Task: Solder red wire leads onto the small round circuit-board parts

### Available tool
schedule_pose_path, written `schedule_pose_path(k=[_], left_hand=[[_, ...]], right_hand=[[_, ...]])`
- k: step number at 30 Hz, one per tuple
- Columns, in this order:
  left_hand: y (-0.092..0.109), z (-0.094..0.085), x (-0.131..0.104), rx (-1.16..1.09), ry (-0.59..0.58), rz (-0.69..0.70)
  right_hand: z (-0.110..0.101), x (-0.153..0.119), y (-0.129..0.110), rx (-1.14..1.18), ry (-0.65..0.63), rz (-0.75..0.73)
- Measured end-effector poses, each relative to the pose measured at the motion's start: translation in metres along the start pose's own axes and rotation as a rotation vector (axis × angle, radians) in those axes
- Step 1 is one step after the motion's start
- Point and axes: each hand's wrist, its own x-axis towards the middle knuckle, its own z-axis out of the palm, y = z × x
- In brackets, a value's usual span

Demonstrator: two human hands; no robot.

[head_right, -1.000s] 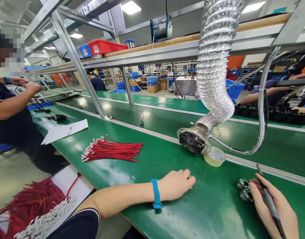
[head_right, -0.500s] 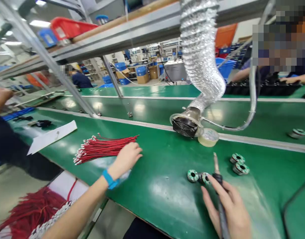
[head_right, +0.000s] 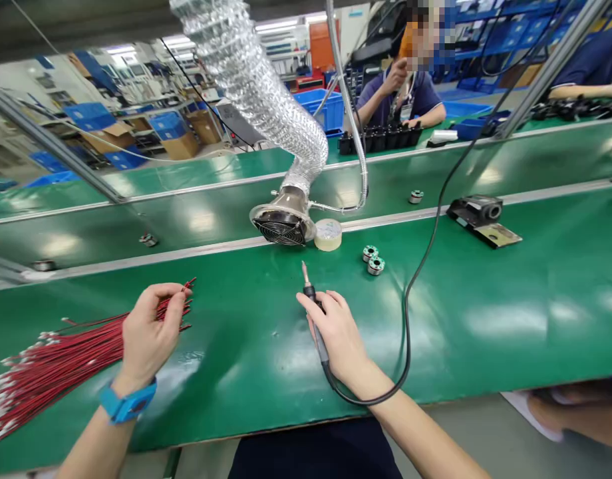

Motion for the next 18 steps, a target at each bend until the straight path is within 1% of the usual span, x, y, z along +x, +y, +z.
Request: schedule_pose_path(k=[1, 2, 4, 5, 6, 8, 11, 12, 13, 15, 18], left_hand=[[0.015, 0.005, -0.003, -0.044, -0.008, 0.048], [0.031, 0.012, -0.007, -0.090, -0.047, 0.107], [0.060, 0.027, -0.019, -0.181, -0.186, 0.203], [0.073, 0.036, -0.026, -0.228, -0.269, 0.213], [0.083, 0.044, -0.033, -0.277, -0.350, 0.189], [0.099, 0.059, -0.046, -0.377, -0.473, 0.047], [0.107, 0.075, -0.059, -0.545, -0.579, -0.251], [0.107, 0.077, -0.062, -0.590, -0.600, -0.331], [0.107, 0.078, -0.064, -0.618, -0.613, -0.382], [0.108, 0.078, -0.065, -0.627, -0.618, -0.397], [0.113, 0.075, -0.064, -0.637, -0.607, -0.350]], right_hand=[[-0.002, 0.000, -0.002, 0.027, -0.004, -0.008], [-0.004, -0.001, -0.005, 0.056, -0.011, -0.012], [-0.008, -0.007, -0.013, 0.113, -0.038, -0.012], [-0.009, -0.011, -0.018, 0.137, -0.053, -0.007], [-0.009, -0.017, -0.023, 0.156, -0.066, 0.005], [-0.008, -0.030, -0.033, 0.178, -0.066, 0.049], [-0.006, -0.046, -0.042, 0.196, -0.020, 0.153], [-0.006, -0.050, -0.043, 0.213, -0.006, 0.183], [-0.007, -0.052, -0.044, 0.239, 0.000, 0.207], [-0.011, -0.053, -0.043, 0.314, -0.012, 0.234], [-0.016, -0.051, -0.043, 0.427, -0.046, 0.262]])
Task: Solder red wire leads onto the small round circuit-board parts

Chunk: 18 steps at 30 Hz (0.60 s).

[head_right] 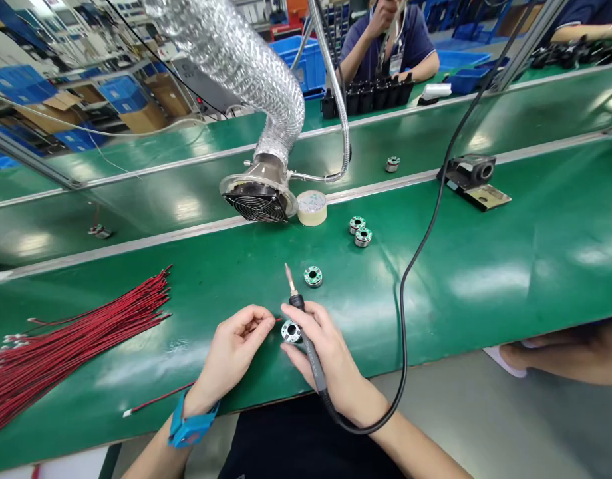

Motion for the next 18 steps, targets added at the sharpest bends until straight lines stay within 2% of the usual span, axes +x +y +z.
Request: schedule_pose_path(k=[6, 10, 15, 18], left_hand=[[0.013, 0.017, -0.004, 0.032, -0.001, 0.041], [0.012, 0.028, -0.007, 0.096, 0.012, 0.072], [0.008, 0.029, -0.006, 0.114, -0.012, 0.079], [0.007, 0.029, -0.004, 0.140, -0.012, 0.085]], right_hand=[[0.011, -0.004, -0.003, 0.032, 0.069, 0.064], [0.001, -0.009, -0.002, 0.028, 0.095, 0.061], [-0.025, -0.028, 0.000, 0.055, 0.360, 0.146], [-0.029, -0.043, 0.003, 0.143, 0.457, 0.243]])
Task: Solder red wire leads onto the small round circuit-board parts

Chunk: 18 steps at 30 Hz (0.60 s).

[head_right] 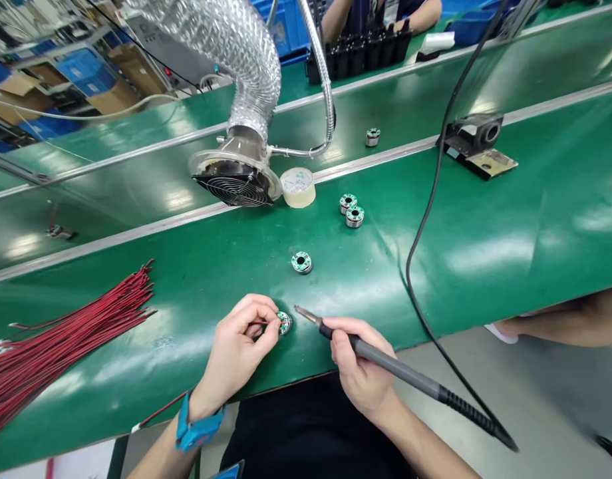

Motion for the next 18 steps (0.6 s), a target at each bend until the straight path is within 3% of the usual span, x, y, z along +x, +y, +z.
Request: schedule_pose_path(k=[7, 18], left_hand=[[0.000, 0.001, 0.001, 0.001, 0.016, -0.009], [0.001, 0.003, -0.001, 0.048, 0.034, 0.042]], right_hand=[[-0.001, -0.007, 0.007, -0.045, -0.044, 0.006], [0.000, 0.005, -0.007, -0.125, -0.064, -0.227]])
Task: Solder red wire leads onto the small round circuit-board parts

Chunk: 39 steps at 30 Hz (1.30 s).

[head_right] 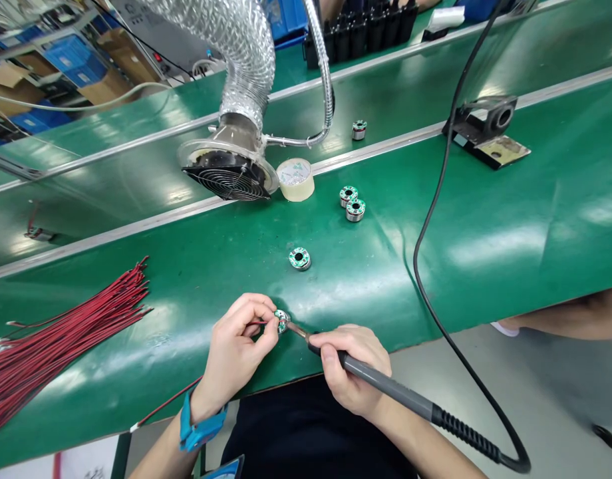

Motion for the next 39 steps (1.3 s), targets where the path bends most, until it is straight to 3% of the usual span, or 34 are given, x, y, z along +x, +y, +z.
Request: schedule_pose_path(k=[5, 12, 17, 20, 23, 27, 31, 35, 39], left_hand=[[0.000, 0.000, 0.000, 0.028, 0.005, 0.021], [-0.001, 0.000, -0.001, 0.043, 0.013, 0.072], [-0.001, -0.001, 0.000, 0.054, 0.010, 0.085], [-0.001, -0.001, 0.000, 0.062, 0.009, 0.085], [0.000, 0.000, 0.000, 0.070, 0.003, 0.091], [-0.001, 0.000, 0.001, 0.070, 0.000, 0.098], [-0.001, -0.001, 0.002, 0.078, -0.007, 0.116], [-0.003, 0.000, 0.001, 0.091, 0.001, 0.155], [-0.006, 0.001, 0.000, 0.127, 0.022, 0.189]], right_hand=[[0.001, -0.003, 0.003, 0.064, 0.004, 0.088], [0.002, 0.012, -0.006, 0.045, -0.015, 0.053], [0.001, 0.001, 0.000, 0.098, -0.033, 0.113], [0.000, 0.000, 0.004, 0.203, 0.015, 0.219], [-0.003, 0.017, 0.008, 0.236, 0.074, 0.248], [-0.008, 0.068, 0.023, 0.150, 0.114, 0.208], [-0.011, 0.146, 0.054, -0.004, 0.115, 0.116], [-0.005, 0.237, 0.099, -0.210, -0.004, -0.009], [0.021, 0.313, 0.146, -0.435, -0.199, -0.069]])
